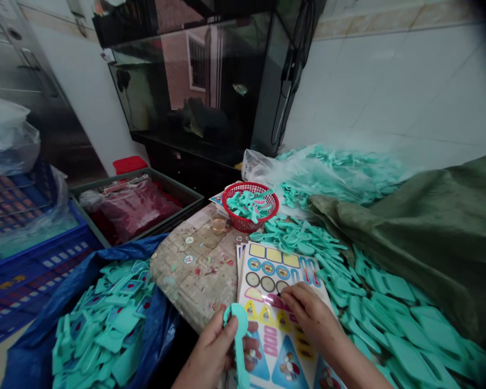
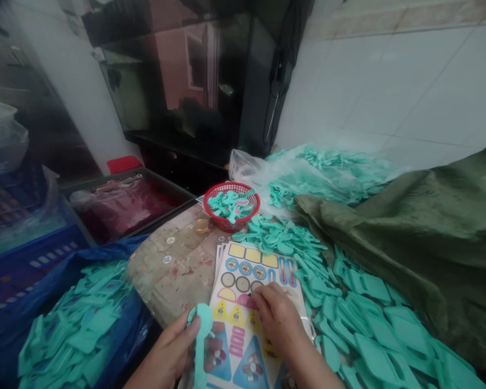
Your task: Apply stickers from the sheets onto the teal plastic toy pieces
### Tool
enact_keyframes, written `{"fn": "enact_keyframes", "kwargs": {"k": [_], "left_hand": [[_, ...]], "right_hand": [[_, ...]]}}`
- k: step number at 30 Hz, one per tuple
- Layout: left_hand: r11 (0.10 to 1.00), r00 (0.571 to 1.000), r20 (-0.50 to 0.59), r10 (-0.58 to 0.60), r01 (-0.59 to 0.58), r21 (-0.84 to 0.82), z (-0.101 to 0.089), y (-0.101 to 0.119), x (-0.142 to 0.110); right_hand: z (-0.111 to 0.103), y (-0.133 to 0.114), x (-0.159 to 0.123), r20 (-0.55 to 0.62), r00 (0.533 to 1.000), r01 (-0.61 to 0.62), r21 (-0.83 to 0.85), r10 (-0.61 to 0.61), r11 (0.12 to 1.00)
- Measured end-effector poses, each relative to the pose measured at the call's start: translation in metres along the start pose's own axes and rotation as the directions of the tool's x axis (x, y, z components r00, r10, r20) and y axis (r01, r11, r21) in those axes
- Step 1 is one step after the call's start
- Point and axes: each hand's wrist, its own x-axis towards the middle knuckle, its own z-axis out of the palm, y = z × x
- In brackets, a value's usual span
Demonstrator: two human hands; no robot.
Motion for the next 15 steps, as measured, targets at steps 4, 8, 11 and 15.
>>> {"fn": "enact_keyframes", "kwargs": {"k": [4,8,11,15], "left_hand": [[1.000,0.997,0.070,-0.030,0.030,0.006,0.003,-0.002,0.006],[0.996,0.995,0.041,-0.088,0.088,-0.011,-0.001,-0.007,0.018],[0.993,0.993,0.007,-0.114,0.114,-0.034,-0.003,-0.009,0.022],[0.992,0.992,0.016,-0.124,0.125,-0.017,-0.002,-0.007,0.021]], "right_hand": [[0.010,0.010,0.008,-0.024,0.999,-0.026,-0.056,0.025,0.998],[0.009,0.014,0.007,0.022,1.000,-0.014,-0.076,0.016,0.997],[0.008,0.017,0.008,0.062,0.998,-0.008,-0.074,0.012,0.997],[0.008,0.020,0.012,0.100,0.995,-0.013,-0.067,0.020,0.998]]}}
